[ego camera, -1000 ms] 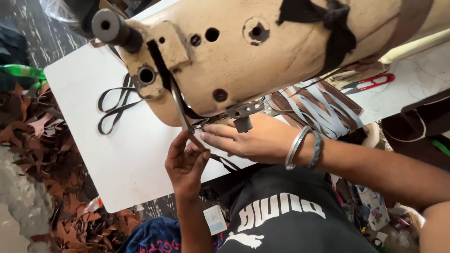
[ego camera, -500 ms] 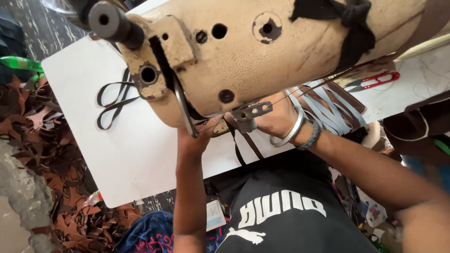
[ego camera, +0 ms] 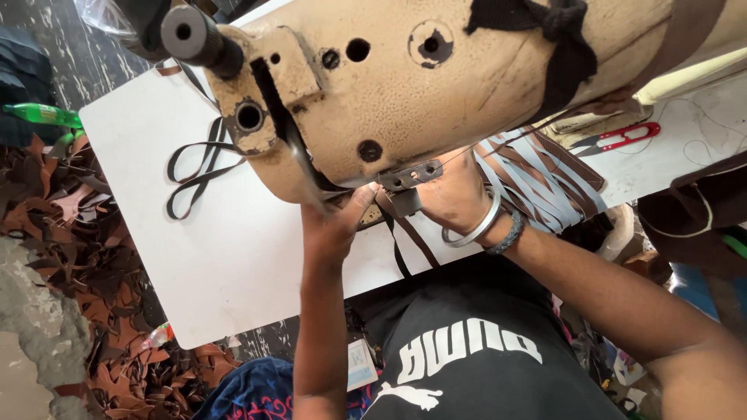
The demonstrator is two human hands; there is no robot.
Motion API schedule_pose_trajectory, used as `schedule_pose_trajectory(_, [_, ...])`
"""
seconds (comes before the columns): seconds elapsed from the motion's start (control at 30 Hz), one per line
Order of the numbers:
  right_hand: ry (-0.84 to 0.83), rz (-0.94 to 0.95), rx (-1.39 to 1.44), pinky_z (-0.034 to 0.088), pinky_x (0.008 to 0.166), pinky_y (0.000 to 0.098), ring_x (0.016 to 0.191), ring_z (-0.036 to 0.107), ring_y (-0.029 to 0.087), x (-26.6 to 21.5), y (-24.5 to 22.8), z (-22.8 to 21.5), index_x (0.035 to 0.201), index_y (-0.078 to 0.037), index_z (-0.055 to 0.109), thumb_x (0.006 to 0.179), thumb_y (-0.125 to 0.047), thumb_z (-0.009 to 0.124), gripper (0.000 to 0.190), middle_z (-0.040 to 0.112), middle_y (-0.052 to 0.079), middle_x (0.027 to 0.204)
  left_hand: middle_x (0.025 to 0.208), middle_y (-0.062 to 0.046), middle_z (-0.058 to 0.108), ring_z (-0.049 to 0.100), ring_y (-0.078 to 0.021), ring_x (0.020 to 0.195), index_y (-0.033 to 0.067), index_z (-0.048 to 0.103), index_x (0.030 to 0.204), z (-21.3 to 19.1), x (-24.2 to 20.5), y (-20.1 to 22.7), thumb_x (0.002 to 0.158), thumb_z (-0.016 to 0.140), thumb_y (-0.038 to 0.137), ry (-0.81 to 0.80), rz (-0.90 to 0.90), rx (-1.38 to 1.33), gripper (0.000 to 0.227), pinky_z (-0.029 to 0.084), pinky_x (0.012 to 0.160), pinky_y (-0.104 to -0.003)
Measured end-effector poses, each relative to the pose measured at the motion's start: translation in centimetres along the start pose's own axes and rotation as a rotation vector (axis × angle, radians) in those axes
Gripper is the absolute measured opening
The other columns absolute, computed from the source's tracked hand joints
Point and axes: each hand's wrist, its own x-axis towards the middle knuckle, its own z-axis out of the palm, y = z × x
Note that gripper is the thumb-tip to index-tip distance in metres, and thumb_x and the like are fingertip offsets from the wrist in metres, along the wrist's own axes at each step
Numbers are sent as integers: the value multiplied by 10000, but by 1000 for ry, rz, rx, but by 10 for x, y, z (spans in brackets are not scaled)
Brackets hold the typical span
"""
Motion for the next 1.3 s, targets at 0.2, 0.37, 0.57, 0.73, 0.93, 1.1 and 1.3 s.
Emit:
schedule_pose_trajectory(0.2, [183,-171,-372,523,871,423,973,660,353,-34,-2,3,1082,62,658,841,-127,782,330,679,206,1036,1196,-82,635,628,-150,1053,-45,538,1365,30,-31,2,942,752,-147,80,201,-142,484,563,974,-304])
schedule_pose_trajectory(0.37, [-211,402,-138,542,783,324,835,708,235,-79,12,-1,956,-41,703,938,-214,731,175,714,119,906,990,-53,639,622,-116,918,-24,552,1368,23,-51,-32,888,743,-120,101,17,-133,526,538,859,-225])
schedule_pose_trajectory(0.57, [-305,56,146,481,803,348,882,586,266,-73,-25,-17,924,-21,633,1014,-146,616,155,576,161,992,1132,-106,702,699,-167,1066,-57,624,1181,22,-66,-32,992,681,-24,-7,7,-194,200,574,927,-284])
schedule_pose_trajectory(0.73, [-497,228,229,511,755,338,787,610,238,-96,-22,-17,918,-25,628,1033,-175,545,207,595,99,859,1109,-176,726,690,-230,1050,-55,637,1235,29,-53,-31,1108,552,234,-88,-89,-268,328,550,976,-366])
schedule_pose_trajectory(0.93, [-522,117,140,495,737,365,793,611,273,-104,-27,-14,926,-25,627,1007,-157,539,178,594,108,855,950,-108,689,641,-244,788,62,607,1146,47,-37,-20,1081,379,440,-73,-412,-882,445,535,735,-392])
schedule_pose_trajectory(1.1, [-531,69,178,480,738,375,789,588,287,-107,-24,-22,911,-30,609,1038,-180,529,212,569,109,856,784,-27,565,449,-136,631,116,600,1052,54,-36,-18,1186,324,409,-229,-386,-1301,424,413,554,-272])
schedule_pose_trajectory(1.3, [-569,97,208,490,732,356,769,587,261,-100,-26,-21,885,-43,587,1064,-197,500,252,552,94,827,653,17,448,362,-73,526,117,605,1036,55,-33,-3,1177,315,410,-273,-464,-1454,436,327,467,-198])
